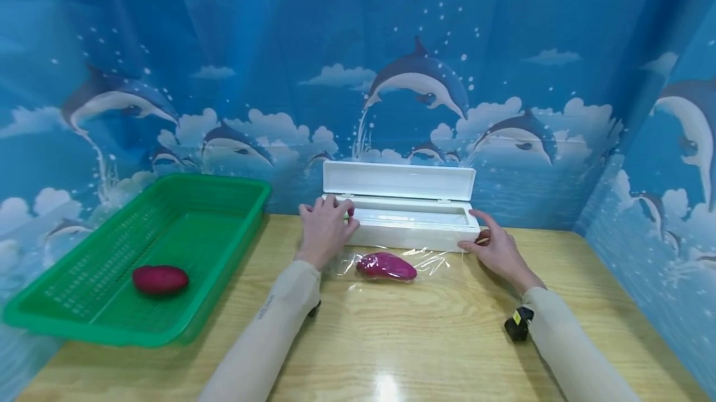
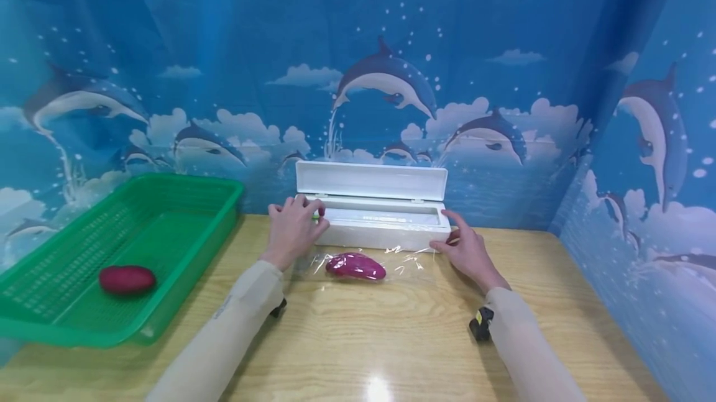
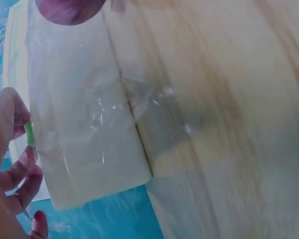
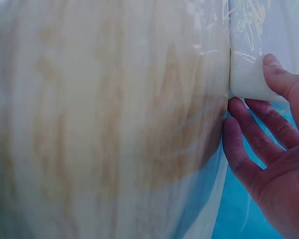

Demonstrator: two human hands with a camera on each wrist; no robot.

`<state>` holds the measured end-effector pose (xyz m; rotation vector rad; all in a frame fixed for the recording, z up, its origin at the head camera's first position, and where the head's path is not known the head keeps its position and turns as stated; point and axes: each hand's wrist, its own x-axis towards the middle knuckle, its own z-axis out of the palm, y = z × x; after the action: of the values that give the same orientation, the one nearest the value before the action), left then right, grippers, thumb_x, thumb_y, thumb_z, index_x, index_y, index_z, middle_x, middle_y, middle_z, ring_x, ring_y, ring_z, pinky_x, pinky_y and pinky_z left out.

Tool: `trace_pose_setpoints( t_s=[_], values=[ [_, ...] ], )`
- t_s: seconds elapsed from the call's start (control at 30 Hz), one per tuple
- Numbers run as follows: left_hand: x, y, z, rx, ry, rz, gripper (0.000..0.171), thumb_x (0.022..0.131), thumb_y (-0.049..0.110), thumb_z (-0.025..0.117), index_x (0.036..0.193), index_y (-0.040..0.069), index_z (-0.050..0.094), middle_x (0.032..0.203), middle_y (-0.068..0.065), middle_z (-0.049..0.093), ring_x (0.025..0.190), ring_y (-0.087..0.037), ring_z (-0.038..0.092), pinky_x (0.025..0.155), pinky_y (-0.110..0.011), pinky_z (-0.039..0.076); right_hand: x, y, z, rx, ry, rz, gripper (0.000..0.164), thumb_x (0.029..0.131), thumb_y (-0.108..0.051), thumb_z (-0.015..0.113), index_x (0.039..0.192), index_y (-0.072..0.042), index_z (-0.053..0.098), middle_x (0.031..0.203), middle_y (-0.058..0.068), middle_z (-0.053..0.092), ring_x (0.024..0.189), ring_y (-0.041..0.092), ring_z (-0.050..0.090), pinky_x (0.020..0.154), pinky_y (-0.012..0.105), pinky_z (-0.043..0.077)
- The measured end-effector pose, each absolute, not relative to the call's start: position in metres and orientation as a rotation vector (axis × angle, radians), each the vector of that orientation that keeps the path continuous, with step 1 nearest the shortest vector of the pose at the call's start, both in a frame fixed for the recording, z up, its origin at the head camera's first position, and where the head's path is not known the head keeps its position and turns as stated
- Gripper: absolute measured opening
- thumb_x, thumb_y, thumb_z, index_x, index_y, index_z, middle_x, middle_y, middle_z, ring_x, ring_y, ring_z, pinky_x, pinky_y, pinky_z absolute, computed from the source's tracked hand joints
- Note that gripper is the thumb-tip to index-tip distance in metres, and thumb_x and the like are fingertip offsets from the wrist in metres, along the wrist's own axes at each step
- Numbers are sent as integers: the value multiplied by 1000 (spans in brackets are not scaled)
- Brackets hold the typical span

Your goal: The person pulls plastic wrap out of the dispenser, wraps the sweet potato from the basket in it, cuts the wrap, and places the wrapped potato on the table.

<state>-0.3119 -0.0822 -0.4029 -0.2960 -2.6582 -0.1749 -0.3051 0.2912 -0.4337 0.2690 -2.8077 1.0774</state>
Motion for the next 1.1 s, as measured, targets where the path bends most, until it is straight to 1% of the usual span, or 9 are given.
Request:
trace_pose_setpoints(
  t_s=[0.1, 0.17, 0.3, 0.47, 0.63, 0.77, 0.9, 1.0, 1.1],
  values=[
    [-311, -90, -403, -272, -2647, -234, 18, 96, 41, 66, 97, 23, 64, 101, -7, 63, 93, -26, 54, 88, -55, 47, -305, 292, -434, 277, -2806, 1084, 80, 94, -23, 75, 160, -11, 30, 107, 25, 71, 95, 31, 70, 75, 36, 57],
    [-312, -95, -404, -253, -2635, -262, 17, 95, 40, 66, 96, 23, 64, 100, -7, 63, 91, -26, 53, 87, -54, 46, -305, 292, -433, 278, -2809, 1079, 81, 94, -25, 75, 160, -12, 30, 107, 25, 71, 94, 31, 70, 75, 37, 58],
    [-314, -101, -406, -240, -2619, -259, 17, 95, 40, 64, 96, 23, 65, 99, -7, 62, 88, -25, 52, 84, -52, 46, -305, 293, -432, 279, -2809, 1075, 81, 95, -25, 75, 160, -12, 29, 107, 25, 71, 94, 31, 71, 78, 42, 59],
    [-312, -104, -408, -227, -2617, -263, 18, 95, 40, 65, 98, 22, 66, 101, -8, 63, 89, -26, 53, 86, -54, 46, -305, 291, -432, 290, -2805, 1079, 80, 94, -22, 75, 159, -11, 30, 106, 26, 71, 93, 33, 72, 81, 48, 59],
    [-312, -108, -409, -229, -2589, -277, 17, 94, 38, 65, 96, 21, 65, 101, -9, 64, 89, -27, 54, 86, -56, 47, -304, 290, -431, 281, -2807, 1082, 81, 94, -22, 75, 160, -11, 29, 106, 26, 71, 93, 32, 72, 81, 47, 59],
    [-311, -112, -409, -184, -2594, -323, 15, 95, 37, 66, 96, 22, 64, 100, -9, 62, 91, -28, 54, 91, -61, 46, -305, 290, -431, 276, -2810, 1065, 81, 95, -23, 75, 160, -11, 28, 106, 25, 71, 93, 31, 71, 79, 44, 58],
    [-309, -113, -407, -175, -2625, -393, 17, 97, 37, 63, 102, 21, 65, 106, -10, 63, 97, -29, 55, 95, -63, 44, -304, 290, -431, 265, -2801, 1051, 81, 94, -23, 76, 159, -10, 30, 104, 24, 72, 91, 30, 71, 78, 44, 58],
    [-307, -113, -405, -222, -2631, -425, 24, 97, 40, 63, 111, 21, 69, 114, -10, 64, 105, -30, 56, 98, -63, 43, -303, 289, -431, 267, -2800, 1051, 82, 93, -24, 77, 159, -10, 31, 102, 24, 72, 89, 30, 72, 79, 45, 59],
    [-306, -112, -403, -339, -2631, -426, 32, 95, 45, 67, 119, 24, 71, 122, -8, 65, 112, -29, 56, 99, -63, 42, -303, 288, -430, 260, -2813, 1040, 82, 93, -25, 76, 159, -10, 30, 103, 23, 72, 89, 30, 72, 78, 45, 59]
  ],
)
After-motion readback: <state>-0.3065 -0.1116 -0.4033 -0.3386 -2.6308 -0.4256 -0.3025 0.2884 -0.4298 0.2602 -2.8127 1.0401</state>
